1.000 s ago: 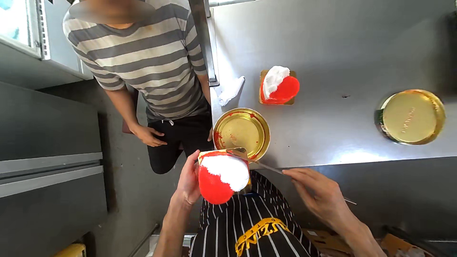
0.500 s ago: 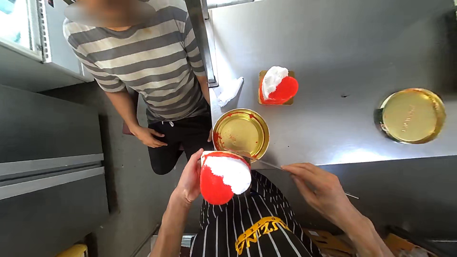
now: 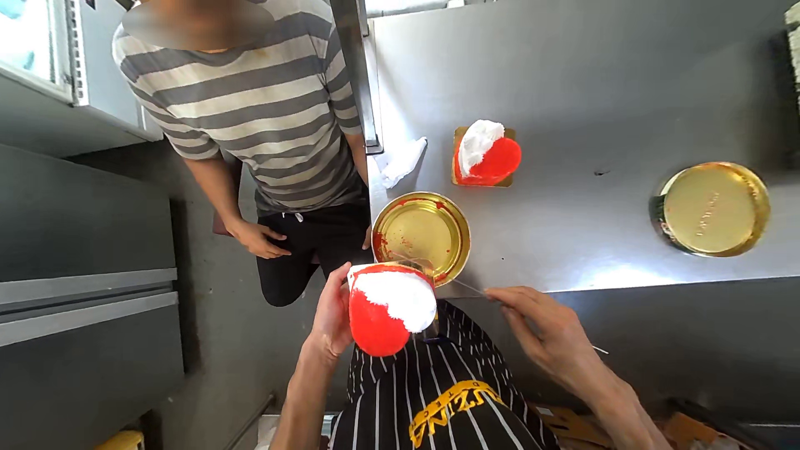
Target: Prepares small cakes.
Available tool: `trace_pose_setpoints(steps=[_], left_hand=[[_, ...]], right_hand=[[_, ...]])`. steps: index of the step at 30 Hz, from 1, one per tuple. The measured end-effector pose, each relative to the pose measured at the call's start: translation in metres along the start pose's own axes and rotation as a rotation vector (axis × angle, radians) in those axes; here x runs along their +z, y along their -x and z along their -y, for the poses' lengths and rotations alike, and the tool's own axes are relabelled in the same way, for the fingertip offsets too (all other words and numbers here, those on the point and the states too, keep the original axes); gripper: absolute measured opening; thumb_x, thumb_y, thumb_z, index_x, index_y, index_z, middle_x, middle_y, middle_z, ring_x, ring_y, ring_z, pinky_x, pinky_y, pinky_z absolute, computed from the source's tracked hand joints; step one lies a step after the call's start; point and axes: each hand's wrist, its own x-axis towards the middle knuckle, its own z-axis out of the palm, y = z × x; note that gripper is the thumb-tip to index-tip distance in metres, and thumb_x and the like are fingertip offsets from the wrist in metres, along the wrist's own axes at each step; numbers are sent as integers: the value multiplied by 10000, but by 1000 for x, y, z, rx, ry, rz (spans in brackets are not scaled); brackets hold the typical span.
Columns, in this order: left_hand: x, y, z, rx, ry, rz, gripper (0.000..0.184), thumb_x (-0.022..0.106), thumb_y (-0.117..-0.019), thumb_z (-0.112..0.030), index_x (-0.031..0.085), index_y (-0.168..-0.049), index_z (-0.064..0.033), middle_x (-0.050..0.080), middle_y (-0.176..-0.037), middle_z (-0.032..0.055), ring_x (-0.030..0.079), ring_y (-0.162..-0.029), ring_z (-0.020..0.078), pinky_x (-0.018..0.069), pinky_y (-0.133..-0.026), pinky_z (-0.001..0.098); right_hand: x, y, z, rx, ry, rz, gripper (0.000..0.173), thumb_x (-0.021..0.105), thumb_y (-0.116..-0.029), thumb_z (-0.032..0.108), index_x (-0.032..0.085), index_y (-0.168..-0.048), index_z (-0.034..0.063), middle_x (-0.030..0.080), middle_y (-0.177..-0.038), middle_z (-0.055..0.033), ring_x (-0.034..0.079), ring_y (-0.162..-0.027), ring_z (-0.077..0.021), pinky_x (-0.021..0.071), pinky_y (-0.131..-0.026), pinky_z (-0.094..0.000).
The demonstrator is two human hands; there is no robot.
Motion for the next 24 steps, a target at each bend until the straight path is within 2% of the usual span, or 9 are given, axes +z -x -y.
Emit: trace_pose_setpoints(steps=[4,6,10,13,16,17,20,24], left_hand=[[-1,-4,10,78,143,-24,523,305,-1049,-496,683,-1043,-136,743,-932,81,738,-833,165,632,-706,362],[1,-4,15,120,208,-15,500,320,-1047,-487,674,-1071,-135,740,-967,86,736,-872,173,631,-738,375],[4,-6,24,193,257,-23,579,245,-1055,-527,670,-1089,-135,738,-997,84,727,-921,180,617,-790,394],[5,-8,32,228,312,-22,576,266,-1049,-543,668,-1105,-135,731,-1022,90,721,-948,198,611,-807,422],[7,-7,38,234,371,-2,568,278,-1043,-542,673,-1096,-137,731,-1026,90,720,-960,199,609,-817,425],[7,-7,39,237,382,1,568,272,-1043,-538,673,-1094,-139,730,-1026,88,719,-960,197,608,-817,423],[8,-5,41,252,409,-11,570,263,-1039,-525,674,-1085,-133,730,-1017,90,719,-954,201,608,-811,429],[11,-4,43,287,455,-12,564,271,-1029,-510,675,-1079,-120,730,-1016,102,721,-954,217,609,-808,445]], right_hand=[[17,8,8,57,-60,-12,316,479,-1039,207,707,-1255,175,715,-1121,18,677,-1016,-78,576,-868,-277],[25,10,15,94,-75,-48,317,481,-1034,199,707,-1252,162,717,-1118,13,677,-1018,-83,576,-872,-278],[38,11,30,153,-97,-85,308,510,-1037,218,703,-1274,173,710,-1125,8,675,-983,-84,579,-842,-276],[44,10,36,176,-125,-106,318,520,-1031,215,700,-1289,176,704,-1115,0,667,-950,-74,575,-814,-255],[39,7,39,233,-213,-92,324,520,-1037,225,681,-1316,187,704,-1145,33,672,-990,-52,583,-849,-243],[34,5,39,266,-241,-98,327,516,-1039,230,669,-1324,184,706,-1139,48,670,-972,-38,580,-836,-234],[27,-4,42,373,-261,-152,340,529,-1027,259,636,-1332,154,692,-1030,61,627,-790,5,542,-679,-183],[34,-24,49,440,-425,-117,398,618,-991,282,579,-1360,139,667,-960,58,612,-727,-24,530,-611,-203]])
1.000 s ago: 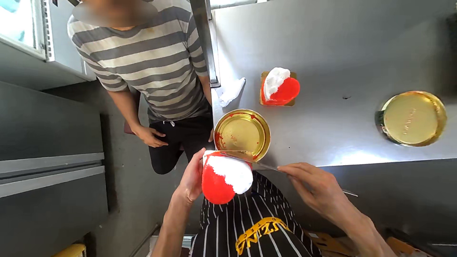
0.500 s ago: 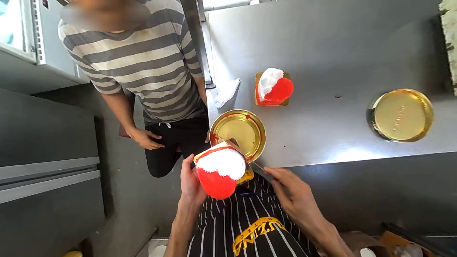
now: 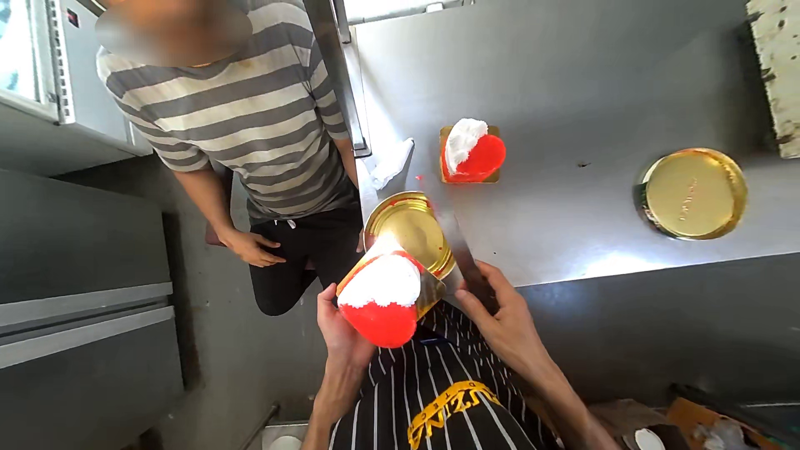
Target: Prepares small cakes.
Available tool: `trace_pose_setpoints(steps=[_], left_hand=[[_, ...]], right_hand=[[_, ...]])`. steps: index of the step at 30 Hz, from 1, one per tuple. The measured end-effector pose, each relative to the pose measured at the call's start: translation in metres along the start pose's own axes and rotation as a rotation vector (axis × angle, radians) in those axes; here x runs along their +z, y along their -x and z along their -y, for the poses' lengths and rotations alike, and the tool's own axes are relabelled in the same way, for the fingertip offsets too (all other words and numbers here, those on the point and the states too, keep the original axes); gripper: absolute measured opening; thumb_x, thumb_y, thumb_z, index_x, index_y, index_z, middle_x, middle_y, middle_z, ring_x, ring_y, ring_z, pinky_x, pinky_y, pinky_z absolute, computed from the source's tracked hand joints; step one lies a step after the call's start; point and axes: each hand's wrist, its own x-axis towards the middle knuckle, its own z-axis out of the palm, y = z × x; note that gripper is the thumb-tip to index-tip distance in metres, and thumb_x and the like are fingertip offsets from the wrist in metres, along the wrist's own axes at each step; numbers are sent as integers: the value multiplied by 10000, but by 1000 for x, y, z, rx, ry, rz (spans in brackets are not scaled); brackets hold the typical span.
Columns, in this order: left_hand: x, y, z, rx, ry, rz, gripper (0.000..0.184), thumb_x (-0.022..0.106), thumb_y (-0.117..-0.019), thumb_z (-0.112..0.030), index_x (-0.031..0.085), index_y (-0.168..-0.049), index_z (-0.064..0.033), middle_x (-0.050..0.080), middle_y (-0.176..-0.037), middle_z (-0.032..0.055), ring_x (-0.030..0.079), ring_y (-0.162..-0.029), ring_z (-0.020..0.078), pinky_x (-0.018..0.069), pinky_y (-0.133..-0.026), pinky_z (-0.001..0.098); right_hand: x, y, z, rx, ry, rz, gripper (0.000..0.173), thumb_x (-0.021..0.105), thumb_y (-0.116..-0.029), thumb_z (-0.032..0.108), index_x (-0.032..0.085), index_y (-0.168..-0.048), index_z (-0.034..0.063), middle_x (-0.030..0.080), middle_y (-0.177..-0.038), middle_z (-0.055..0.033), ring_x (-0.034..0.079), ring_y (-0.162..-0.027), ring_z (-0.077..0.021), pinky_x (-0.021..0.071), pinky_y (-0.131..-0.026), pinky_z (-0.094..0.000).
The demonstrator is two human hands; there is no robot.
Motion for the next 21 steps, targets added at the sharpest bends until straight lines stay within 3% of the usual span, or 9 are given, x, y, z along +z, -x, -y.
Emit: trace_pose_setpoints(steps=[5,8,11,14,16,19,21], left_hand=[[0,4,6,-17,82,80,544,317,-1001,-511,693,-1072,-125,730,-1032,113,717,-973,243,601,-817,477],[-3,6,6,-31,116,90,493,348,-996,-463,693,-1070,-118,728,-1033,121,716,-980,250,599,-828,478],[-7,9,-1,-71,93,102,460,399,-967,-441,707,-1051,-111,736,-1020,121,723,-965,241,604,-824,460],[-11,8,-13,-153,15,201,675,410,-937,-674,678,-1242,-135,716,-1158,117,696,-1077,235,582,-909,450],[-15,6,-23,-241,-63,266,832,417,-865,-817,651,-1313,-156,709,-1195,116,694,-1092,231,584,-915,434],[-12,2,-34,-362,-200,343,886,550,-757,-868,696,-1257,-151,738,-1117,107,726,-1005,204,608,-862,390],[-9,0,-38,-396,-335,324,881,505,-768,-890,725,-1188,-148,755,-1045,96,740,-940,188,621,-815,372]], right_hand=[[19,-18,9,60,-305,111,414,602,-1000,237,531,-1403,178,678,-1060,13,612,-693,-81,525,-569,-225],[24,-25,15,57,-418,81,370,570,-1001,121,534,-1369,130,679,-1005,-5,588,-658,-67,494,-552,-198],[19,-31,18,49,-434,106,368,574,-1003,93,534,-1369,109,684,-993,-9,597,-667,-56,498,-556,-187],[10,-37,22,45,-441,170,358,579,-1006,85,528,-1360,106,684,-970,-5,591,-644,-47,483,-529,-168],[5,-41,23,24,-438,220,360,572,-1003,80,517,-1358,103,674,-960,-1,577,-630,-38,466,-513,-156],[1,-46,20,-15,-423,299,355,572,-998,76,521,-1347,107,672,-965,3,579,-638,-36,470,-517,-153],[2,-47,20,-23,-400,330,342,574,-1000,86,528,-1339,103,677,-979,9,602,-677,-38,495,-555,-162]])
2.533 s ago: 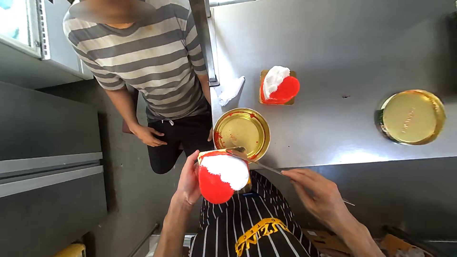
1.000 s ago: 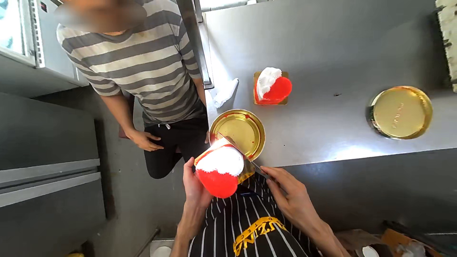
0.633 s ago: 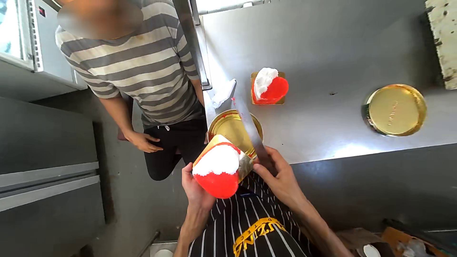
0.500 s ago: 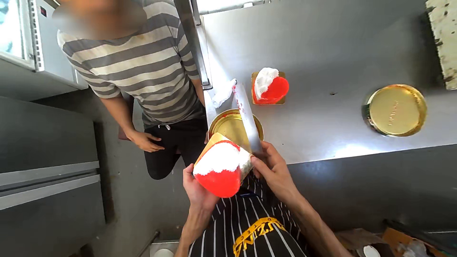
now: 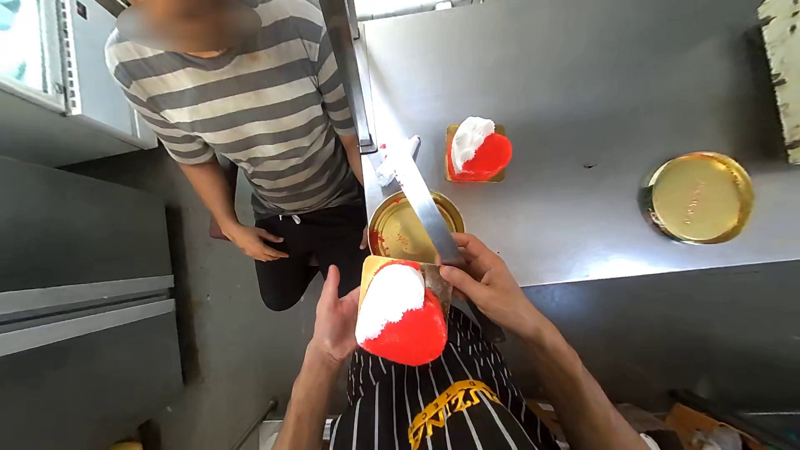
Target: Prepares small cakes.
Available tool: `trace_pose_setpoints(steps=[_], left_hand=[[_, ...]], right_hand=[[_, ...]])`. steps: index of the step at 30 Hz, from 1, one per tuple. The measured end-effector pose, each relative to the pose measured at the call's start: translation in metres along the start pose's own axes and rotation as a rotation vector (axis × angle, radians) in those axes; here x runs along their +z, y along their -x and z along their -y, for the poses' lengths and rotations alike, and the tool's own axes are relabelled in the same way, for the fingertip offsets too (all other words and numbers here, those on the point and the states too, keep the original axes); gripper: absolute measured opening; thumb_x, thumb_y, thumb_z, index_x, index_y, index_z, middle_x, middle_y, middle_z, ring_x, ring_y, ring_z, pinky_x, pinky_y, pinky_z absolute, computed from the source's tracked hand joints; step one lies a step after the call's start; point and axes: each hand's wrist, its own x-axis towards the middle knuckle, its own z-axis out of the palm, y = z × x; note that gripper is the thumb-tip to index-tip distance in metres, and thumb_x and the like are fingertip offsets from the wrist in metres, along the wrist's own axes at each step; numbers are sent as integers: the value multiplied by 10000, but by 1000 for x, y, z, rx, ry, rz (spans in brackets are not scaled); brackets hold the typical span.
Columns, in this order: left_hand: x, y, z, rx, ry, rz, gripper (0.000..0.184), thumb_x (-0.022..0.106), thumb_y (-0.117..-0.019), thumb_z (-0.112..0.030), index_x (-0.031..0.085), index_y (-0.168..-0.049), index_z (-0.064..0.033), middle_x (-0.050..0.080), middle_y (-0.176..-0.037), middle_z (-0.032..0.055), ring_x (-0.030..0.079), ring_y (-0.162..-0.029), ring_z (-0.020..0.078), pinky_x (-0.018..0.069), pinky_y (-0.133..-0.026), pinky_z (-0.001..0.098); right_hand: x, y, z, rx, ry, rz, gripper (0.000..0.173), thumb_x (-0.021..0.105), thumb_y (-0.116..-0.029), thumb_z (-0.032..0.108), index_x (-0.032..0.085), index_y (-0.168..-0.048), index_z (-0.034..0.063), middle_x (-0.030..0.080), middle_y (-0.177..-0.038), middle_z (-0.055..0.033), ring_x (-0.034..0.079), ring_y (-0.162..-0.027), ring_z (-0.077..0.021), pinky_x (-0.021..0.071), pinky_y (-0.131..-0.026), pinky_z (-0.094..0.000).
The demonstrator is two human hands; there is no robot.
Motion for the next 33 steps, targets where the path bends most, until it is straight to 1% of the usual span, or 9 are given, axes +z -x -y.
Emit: trace_pose_setpoints(steps=[2,4,8,10,13,21,28,31,33], left_hand=[[3,-2,-1,-27,-83,-54,860,396,-852,-869,720,-1169,-138,758,-1025,92,742,-925,179,624,-803,367],[6,-4,1,-34,-102,-97,825,277,-950,-790,690,-1194,-119,754,-1029,99,741,-928,179,625,-806,362],[8,-2,7,15,-90,-172,777,157,-1034,-658,697,-1137,-109,756,-980,99,742,-888,167,627,-793,349],[4,-1,9,53,-110,-163,707,157,-1062,-595,674,-1179,-128,748,-1016,89,734,-917,160,622,-809,347],[0,-1,8,91,-146,-158,607,195,-1084,-530,651,-1228,-155,738,-1060,75,725,-949,152,619,-822,342],[3,-4,2,84,-208,-183,612,162,-1093,-512,645,-1227,-162,740,-1035,57,724,-925,131,619,-797,322],[-2,-1,3,70,-153,-215,586,209,-1088,-514,651,-1218,-150,742,-1023,70,730,-912,149,622,-796,341],[-15,3,1,123,-106,-172,576,223,-1092,-501,669,-1204,-153,744,-1030,71,732,-925,144,625,-808,339],[-25,8,-1,185,-64,-172,544,260,-1093,-486,682,-1193,-156,747,-1033,74,734,-928,144,628,-806,342]], right_hand=[[2,0,0,3,49,-19,322,572,-1009,112,544,-1330,104,684,-982,17,607,-701,-37,493,-574,-166],[2,4,-1,-12,171,-81,331,537,-1040,147,544,-1366,89,682,-982,4,603,-697,-44,496,-579,-185],[-7,33,-4,-110,592,-228,377,428,-1079,222,581,-1407,119,673,-996,17,598,-717,-48,530,-621,-238],[-11,53,-9,-167,681,-239,377,415,-1081,244,610,-1395,171,672,-999,40,604,-741,-33,534,-636,-231],[-10,76,-25,-176,699,-190,382,416,-1083,267,639,-1385,199,684,-1017,25,614,-759,-42,542,-659,-239],[-5,85,-47,-168,707,-132,370,435,-1081,259,657,-1376,252,674,-1007,22,623,-794,-43,550,-690,-242],[-24,83,-34,-167,656,-175,364,437,-1081,263,661,-1360,199,701,-1060,14,636,-805,-41,555,-695,-232],[-51,75,-21,-170,830,-184,378,437,-1065,267,663,-1355,181,701,-1021,9,642,-783,-68,560,-674,-273],[-67,68,-8,-153,980,-149,385,423,-1058,279,673,-1330,169,681,-927,11,625,-693,-105,543,-597,-329]])
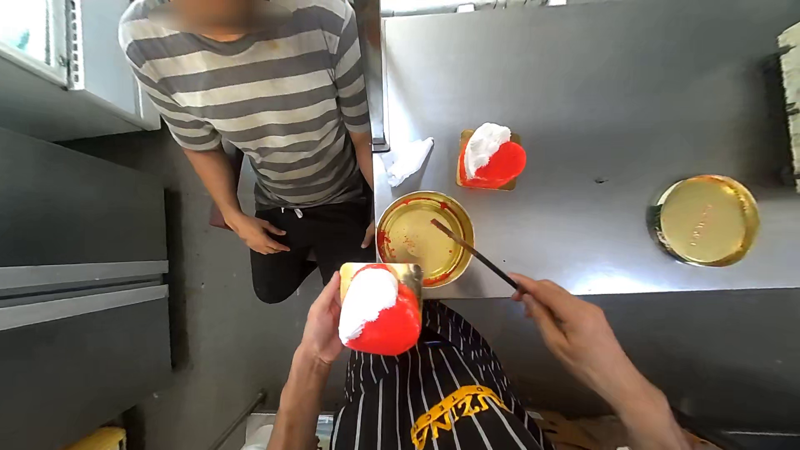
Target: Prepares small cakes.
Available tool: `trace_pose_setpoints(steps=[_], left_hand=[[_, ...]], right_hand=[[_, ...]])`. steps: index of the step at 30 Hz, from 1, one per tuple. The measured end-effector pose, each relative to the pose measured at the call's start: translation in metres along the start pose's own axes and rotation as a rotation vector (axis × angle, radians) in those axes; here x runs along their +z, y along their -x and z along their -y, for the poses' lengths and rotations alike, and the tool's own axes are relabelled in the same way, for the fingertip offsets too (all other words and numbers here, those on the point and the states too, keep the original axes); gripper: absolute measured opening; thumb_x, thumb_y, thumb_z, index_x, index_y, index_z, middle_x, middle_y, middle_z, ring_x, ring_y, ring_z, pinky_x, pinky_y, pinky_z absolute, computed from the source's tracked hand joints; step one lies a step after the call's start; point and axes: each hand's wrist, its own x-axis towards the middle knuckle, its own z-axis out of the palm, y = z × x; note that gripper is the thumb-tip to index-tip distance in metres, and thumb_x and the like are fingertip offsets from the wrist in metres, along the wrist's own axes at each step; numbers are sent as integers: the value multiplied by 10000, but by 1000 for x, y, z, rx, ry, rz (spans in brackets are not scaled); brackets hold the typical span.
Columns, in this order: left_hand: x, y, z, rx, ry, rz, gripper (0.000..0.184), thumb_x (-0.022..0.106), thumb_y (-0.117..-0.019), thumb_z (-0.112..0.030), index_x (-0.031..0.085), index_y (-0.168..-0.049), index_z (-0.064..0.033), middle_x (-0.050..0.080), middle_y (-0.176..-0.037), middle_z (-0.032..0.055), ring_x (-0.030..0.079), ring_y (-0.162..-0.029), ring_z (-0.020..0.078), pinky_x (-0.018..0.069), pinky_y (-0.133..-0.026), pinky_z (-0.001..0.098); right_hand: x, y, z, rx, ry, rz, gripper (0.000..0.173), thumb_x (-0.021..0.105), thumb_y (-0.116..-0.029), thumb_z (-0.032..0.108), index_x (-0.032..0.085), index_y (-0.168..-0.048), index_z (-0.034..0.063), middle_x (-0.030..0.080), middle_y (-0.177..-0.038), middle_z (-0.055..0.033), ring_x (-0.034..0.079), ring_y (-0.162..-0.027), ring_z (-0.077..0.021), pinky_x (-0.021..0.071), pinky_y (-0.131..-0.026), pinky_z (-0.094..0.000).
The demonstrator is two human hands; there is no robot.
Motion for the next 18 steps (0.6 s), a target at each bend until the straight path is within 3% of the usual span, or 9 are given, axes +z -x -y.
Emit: trace_pose_setpoints(steps=[3,5,8,13,18], left_hand=[[-19,2,-2,79,82,-33,508,286,-1093,-467,686,-1194,-170,747,-1046,72,735,-939,149,630,-804,350],[-29,0,-2,120,131,-27,504,282,-1095,-463,688,-1182,-177,748,-1048,68,735,-946,147,631,-803,353],[-42,-3,-1,169,180,-26,515,281,-1094,-468,696,-1158,-169,750,-1033,65,735,-934,150,632,-793,360],[-45,-14,4,196,219,62,500,313,-1089,-472,696,-1181,-164,745,-1063,62,728,-969,145,625,-820,352],[-39,-24,9,195,280,68,500,311,-1091,-470,689,-1176,-153,743,-1061,63,730,-959,149,626,-815,348]], right_hand=[[-22,-23,1,-20,154,139,374,442,-1035,236,668,-1319,148,678,-810,-2,628,-602,-160,543,-544,-405],[-29,-42,5,-54,254,242,311,522,-1017,178,674,-1287,149,656,-716,-19,629,-573,-206,514,-530,-442],[-31,-72,12,-75,382,394,288,602,-1000,142,711,-1259,206,639,-640,-36,628,-564,-246,490,-527,-459],[-23,-122,25,-52,441,570,295,557,-1044,191,702,-1297,236,691,-747,-93,673,-711,-309,508,-646,-497],[12,-151,10,-89,270,558,339,526,-1043,149,697,-1328,217,717,-818,-119,681,-759,-319,512,-707,-534]])
